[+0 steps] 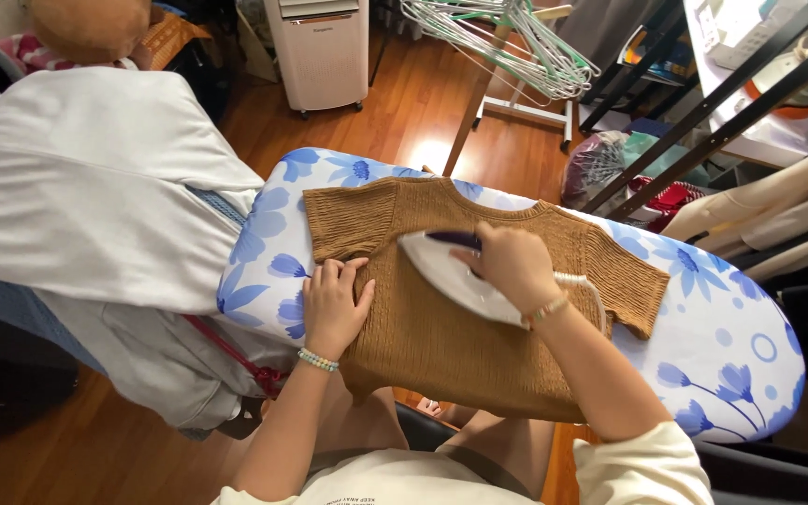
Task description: Ironing a brown short-sleeved shirt on a blue floral ironing board.
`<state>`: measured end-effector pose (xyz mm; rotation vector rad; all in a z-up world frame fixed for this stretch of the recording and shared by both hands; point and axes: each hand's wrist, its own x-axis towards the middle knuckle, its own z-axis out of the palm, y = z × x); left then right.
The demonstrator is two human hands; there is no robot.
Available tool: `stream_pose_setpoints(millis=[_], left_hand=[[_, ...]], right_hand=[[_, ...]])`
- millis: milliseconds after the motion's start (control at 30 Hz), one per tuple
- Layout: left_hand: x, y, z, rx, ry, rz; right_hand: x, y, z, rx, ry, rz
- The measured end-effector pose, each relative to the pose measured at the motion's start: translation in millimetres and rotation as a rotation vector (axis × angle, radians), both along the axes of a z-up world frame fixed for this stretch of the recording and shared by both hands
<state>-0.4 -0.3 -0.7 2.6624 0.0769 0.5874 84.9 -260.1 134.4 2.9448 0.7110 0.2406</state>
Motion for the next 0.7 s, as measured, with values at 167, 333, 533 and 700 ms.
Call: stream_pose_setpoints(millis=[167, 333, 533, 700], left_hand=[[-0.2, -0.2, 2.0, 0.0, 0.015, -0.003], [3.8, 2.8, 6.4, 0.01, 0.044, -0.008], [41.9, 43.2, 22.5, -0.411, 0.002, -0.04], [95.2, 75.3, 65.6, -0.267, 0.273, 0.039]], right_hand=[[53.1, 16.0, -8.9, 0.012, 0.01, -0.089], [97.7, 23.8, -23.3, 0.024, -0.028, -0.182], [89.2, 26.0, -8.8, 0.073, 0.017, -0.161], [64.2, 28.0, 14.8, 0.056, 0.114, -0.084]])
